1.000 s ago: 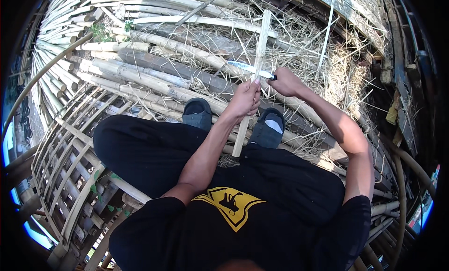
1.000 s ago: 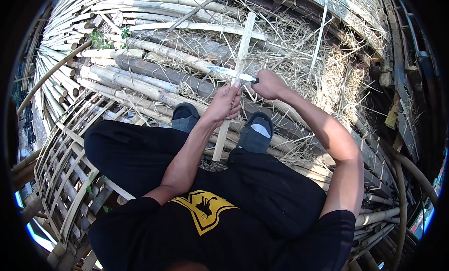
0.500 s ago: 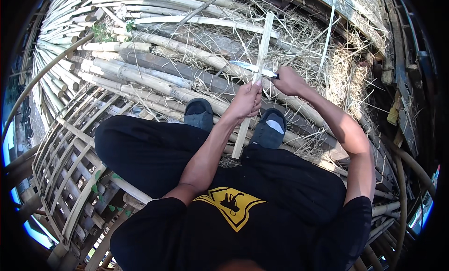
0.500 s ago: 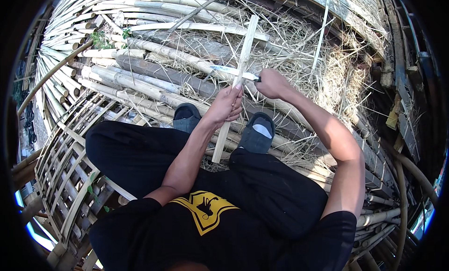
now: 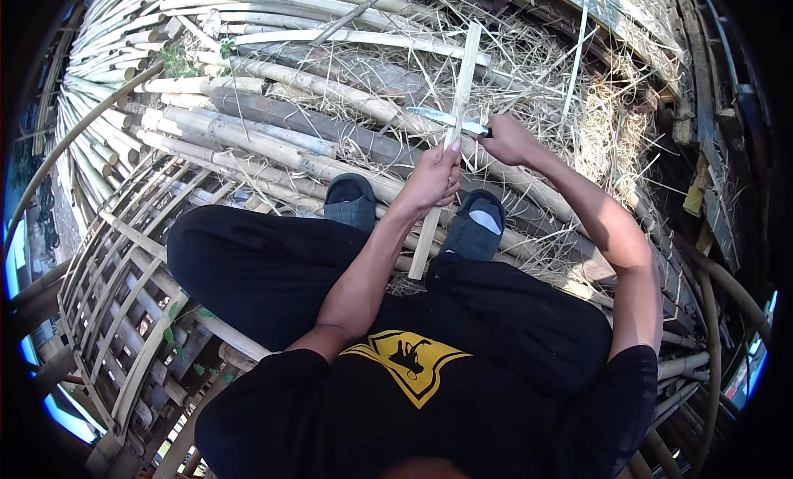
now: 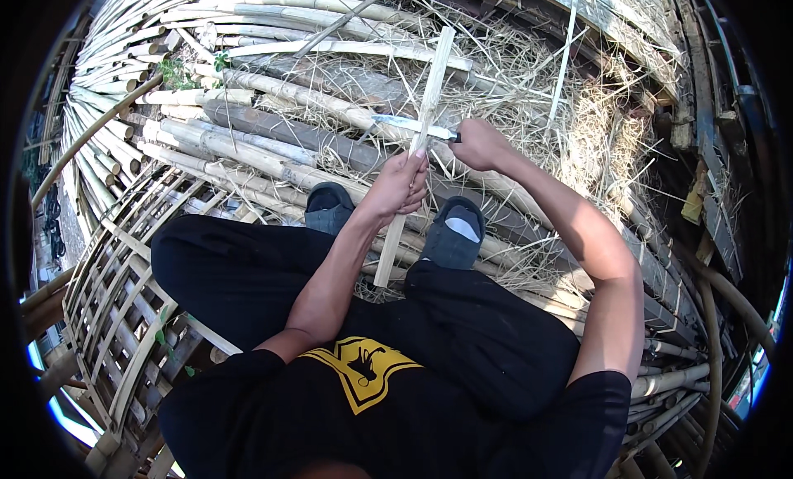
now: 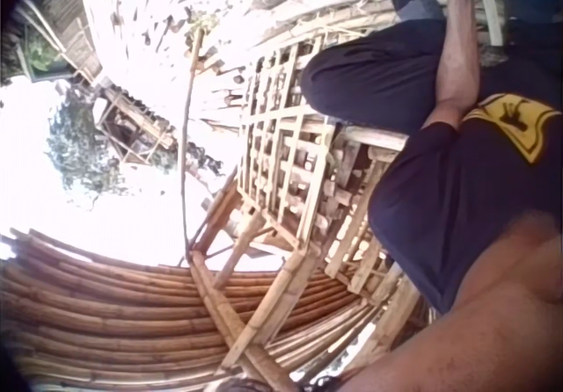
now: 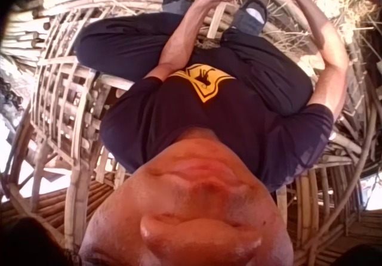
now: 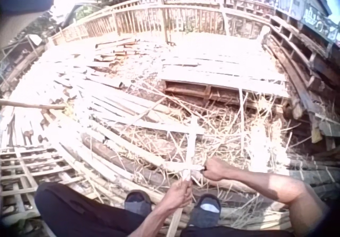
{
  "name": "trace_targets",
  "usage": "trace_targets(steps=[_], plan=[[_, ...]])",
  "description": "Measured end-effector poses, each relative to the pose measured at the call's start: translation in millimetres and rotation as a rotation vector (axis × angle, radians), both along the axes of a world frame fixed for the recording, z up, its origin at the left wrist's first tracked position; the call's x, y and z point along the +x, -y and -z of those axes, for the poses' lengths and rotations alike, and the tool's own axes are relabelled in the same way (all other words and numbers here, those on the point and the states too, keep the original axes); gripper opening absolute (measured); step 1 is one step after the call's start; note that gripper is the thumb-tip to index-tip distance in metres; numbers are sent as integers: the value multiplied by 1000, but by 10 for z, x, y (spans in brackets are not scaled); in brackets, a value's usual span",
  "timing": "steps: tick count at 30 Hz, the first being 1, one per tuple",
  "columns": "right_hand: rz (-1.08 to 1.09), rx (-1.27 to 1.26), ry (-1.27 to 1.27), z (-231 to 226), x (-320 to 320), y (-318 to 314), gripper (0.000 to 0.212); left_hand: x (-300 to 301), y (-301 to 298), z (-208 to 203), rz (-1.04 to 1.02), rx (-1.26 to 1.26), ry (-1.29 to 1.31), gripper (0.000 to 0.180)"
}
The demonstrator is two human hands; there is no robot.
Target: The person holds a bamboo strip and uses a knife to shave and peel thin layers off the piece.
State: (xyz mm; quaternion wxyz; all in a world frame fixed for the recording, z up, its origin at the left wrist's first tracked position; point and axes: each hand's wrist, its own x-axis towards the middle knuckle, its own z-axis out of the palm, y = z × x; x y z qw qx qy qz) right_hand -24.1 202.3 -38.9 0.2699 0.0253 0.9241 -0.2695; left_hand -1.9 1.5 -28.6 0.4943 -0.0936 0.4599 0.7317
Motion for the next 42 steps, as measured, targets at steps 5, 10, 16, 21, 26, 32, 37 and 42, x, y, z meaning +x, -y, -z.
trace_targets(steps=[5, 10, 16, 21, 26, 32, 37, 42], plan=[[-114, 157, -174, 119, -36, -34, 21, 11, -29, 71, -45, 13, 61, 29], [-215, 262, -501, 160, -105, -245, 14, 12, -61, 21, -2, 36, 92, 29], [-121, 136, -166, 91, -60, -82, 24, 21, -41, 10, -48, -15, 36, 28], [-104, 179, -63, 58, -55, -87, 29, 35, -43, 69, -17, -12, 12, 29], [-189, 291, -508, 102, -69, -156, 20, 49, -67, 0, -63, 0, 61, 29], [-191, 348, -588, 123, -115, -344, 18, 39, -55, -49, -26, -26, 18, 29], [297, 56, -177, 66, -77, -310, 34, 31, -3, 34, -57, 10, 50, 28], [533, -67, -212, 212, -51, -478, 46, 4, 5, 6, 109, -416, -578, 30]])
